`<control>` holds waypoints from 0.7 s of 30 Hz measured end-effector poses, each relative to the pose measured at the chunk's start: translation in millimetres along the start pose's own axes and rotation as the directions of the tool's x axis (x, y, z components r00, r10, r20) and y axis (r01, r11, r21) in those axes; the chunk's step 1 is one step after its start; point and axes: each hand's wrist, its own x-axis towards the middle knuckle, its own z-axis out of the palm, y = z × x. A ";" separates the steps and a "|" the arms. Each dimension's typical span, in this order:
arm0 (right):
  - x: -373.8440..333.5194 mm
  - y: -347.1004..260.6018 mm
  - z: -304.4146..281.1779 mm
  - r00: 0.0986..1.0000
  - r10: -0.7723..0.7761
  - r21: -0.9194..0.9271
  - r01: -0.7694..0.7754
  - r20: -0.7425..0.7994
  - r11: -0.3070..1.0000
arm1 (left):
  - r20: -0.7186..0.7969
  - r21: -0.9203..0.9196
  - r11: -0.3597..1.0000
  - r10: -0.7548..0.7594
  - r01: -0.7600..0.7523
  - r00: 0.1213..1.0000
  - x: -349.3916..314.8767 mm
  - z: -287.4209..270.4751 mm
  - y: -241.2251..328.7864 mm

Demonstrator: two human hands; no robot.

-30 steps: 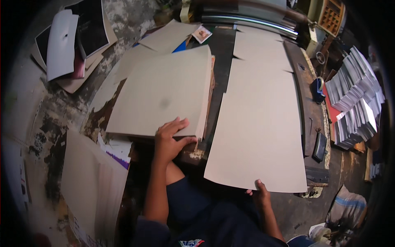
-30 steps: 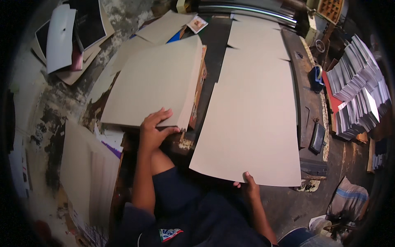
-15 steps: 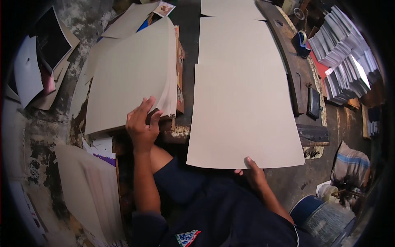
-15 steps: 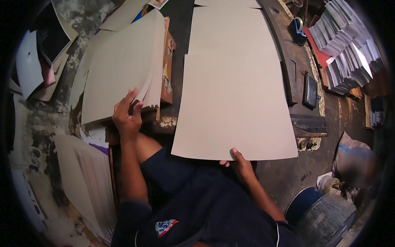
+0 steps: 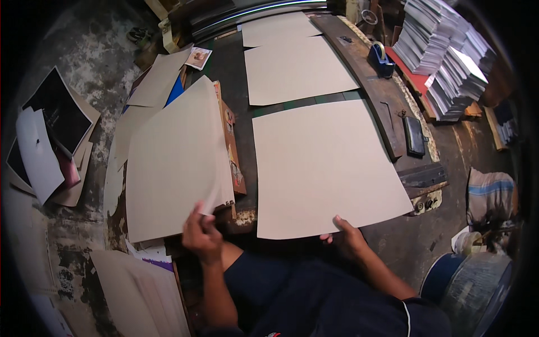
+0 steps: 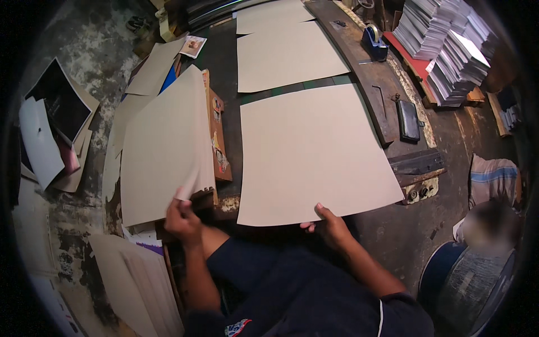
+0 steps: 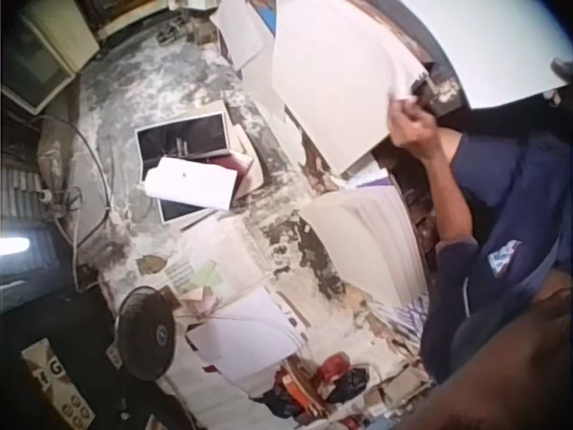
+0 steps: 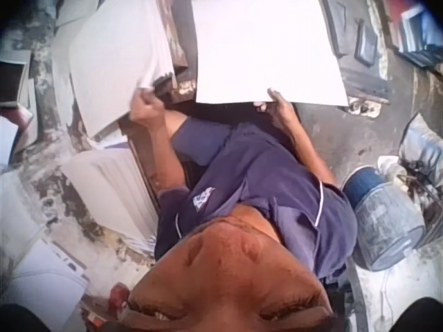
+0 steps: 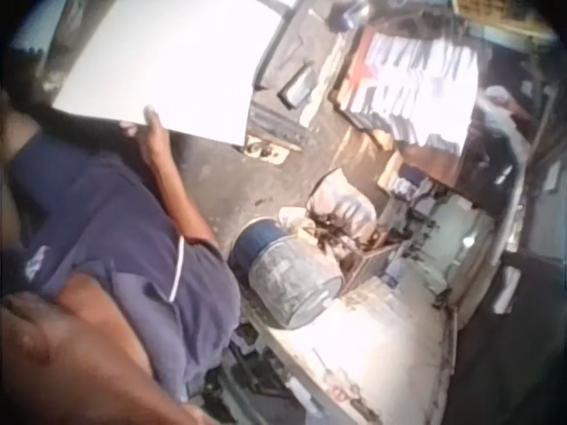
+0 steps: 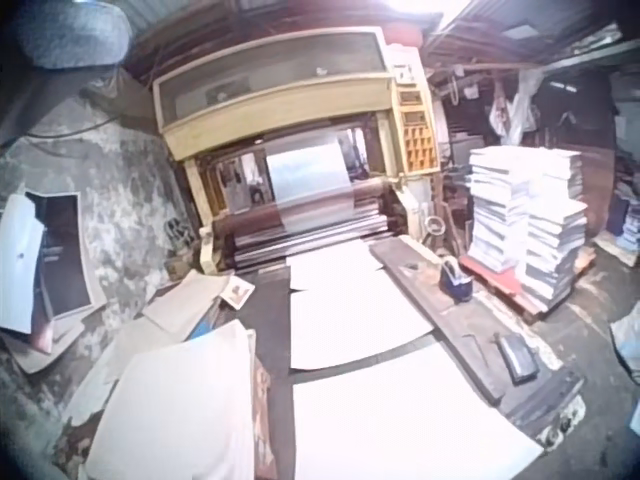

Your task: The person laminates paper sheets by feeding them one at a time into a thermal lamination machine. They align each sheet on the entry tray, press a button to engage the rollers, and ensure the sheets pass through correctly.

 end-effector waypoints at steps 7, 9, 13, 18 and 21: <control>58.5 -28.6 -5.0 0.997 0.074 0.114 -0.075 0.020 0.991 | 0.262 -0.153 0.982 -0.067 0.110 0.963 16.8 -25.6 5.3; 70.2 -35.0 0.4 0.998 0.060 0.123 -0.056 -0.025 0.991 | 0.390 -0.236 0.945 -0.121 0.227 0.913 27.2 -33.6 -1.7; 100.4 -46.8 -4.9 0.999 0.018 0.169 -0.025 0.042 0.985 | 0.546 -0.344 0.821 -0.221 0.456 0.809 40.0 -37.8 -12.9; 133.6 -51.5 -0.9 0.998 -0.039 0.185 0.027 0.059 0.982 | 0.667 -0.338 0.722 -0.269 0.604 0.695 40.1 -41.3 -25.6; 156.1 -53.0 0.8 0.999 -0.046 0.170 0.046 -0.005 0.984 | 0.633 -0.304 0.758 -0.292 0.578 0.717 38.8 -43.2 -20.7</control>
